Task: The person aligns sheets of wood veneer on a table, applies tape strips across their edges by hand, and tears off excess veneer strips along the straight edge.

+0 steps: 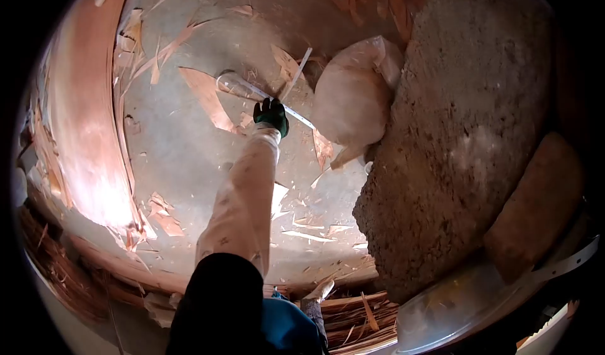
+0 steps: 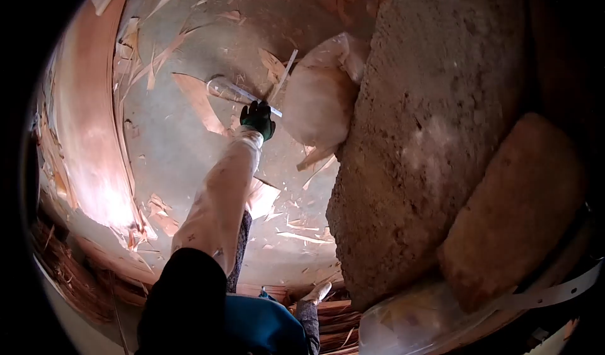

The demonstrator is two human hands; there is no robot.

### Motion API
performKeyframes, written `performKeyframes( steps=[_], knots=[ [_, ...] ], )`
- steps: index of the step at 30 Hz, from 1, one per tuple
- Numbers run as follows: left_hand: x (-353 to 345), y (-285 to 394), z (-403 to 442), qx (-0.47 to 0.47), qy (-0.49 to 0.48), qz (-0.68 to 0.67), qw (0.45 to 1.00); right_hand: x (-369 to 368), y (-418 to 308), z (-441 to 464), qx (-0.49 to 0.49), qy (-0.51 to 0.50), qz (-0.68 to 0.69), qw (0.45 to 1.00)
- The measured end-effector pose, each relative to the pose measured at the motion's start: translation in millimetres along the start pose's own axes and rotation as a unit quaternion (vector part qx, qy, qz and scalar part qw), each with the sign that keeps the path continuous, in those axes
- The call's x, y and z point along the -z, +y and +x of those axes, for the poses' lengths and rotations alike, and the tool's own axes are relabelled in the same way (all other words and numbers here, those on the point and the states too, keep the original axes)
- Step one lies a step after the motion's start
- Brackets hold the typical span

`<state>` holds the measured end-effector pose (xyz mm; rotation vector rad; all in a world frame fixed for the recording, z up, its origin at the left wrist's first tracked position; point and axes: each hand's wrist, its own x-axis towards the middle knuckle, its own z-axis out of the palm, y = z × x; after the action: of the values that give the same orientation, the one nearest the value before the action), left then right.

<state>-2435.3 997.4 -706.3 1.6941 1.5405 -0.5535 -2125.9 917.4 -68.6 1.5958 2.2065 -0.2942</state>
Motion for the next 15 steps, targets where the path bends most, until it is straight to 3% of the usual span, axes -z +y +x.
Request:
performKeyframes(
  steps=[2, 4, 5, 6, 8, 11, 14, 15],
  knots=[
    [7.4, -1.1, -43.0, -0.084, 0.143, 0.006, 0.986, 3.8, -0.2, -7.4, -0.005, 0.006, 0.008, 1.000],
    [12.5, -10.1, -94.4, -0.180, 0.246, -0.209, 0.929, 12.1, -0.7, -18.7, -0.010, 0.017, 0.015, 1.000],
    [39.0, -1.3, -138.2, -0.155, 0.204, -0.379, 0.889, 18.0, -1.0, -25.7, -0.012, 0.024, 0.018, 0.999],
    [53.5, -2.1, -173.1, -0.145, 0.185, -0.402, 0.885, 21.8, -2.1, -32.4, -0.015, 0.032, 0.022, 0.999],
    [86.3, 7.5, -241.4, -0.172, 0.246, -0.387, 0.872, 28.0, -0.5, -44.9, -0.019, 0.050, 0.029, 0.998],
    [190.3, 36.0, -373.4, -0.127, 0.050, -0.655, 0.744, 12.9, 9.4, -52.3, 0.018, 0.128, 0.084, 0.988],
    [267.3, 63.8, -478.5, -0.195, 0.063, -0.621, 0.756, 4.5, 9.7, -50.0, 0.022, 0.190, 0.175, 0.966],
    [282.4, 66.7, -505.9, -0.236, 0.073, -0.540, 0.805, 3.5, 10.4, -50.4, 0.022, 0.190, 0.171, 0.967]
  ],
)
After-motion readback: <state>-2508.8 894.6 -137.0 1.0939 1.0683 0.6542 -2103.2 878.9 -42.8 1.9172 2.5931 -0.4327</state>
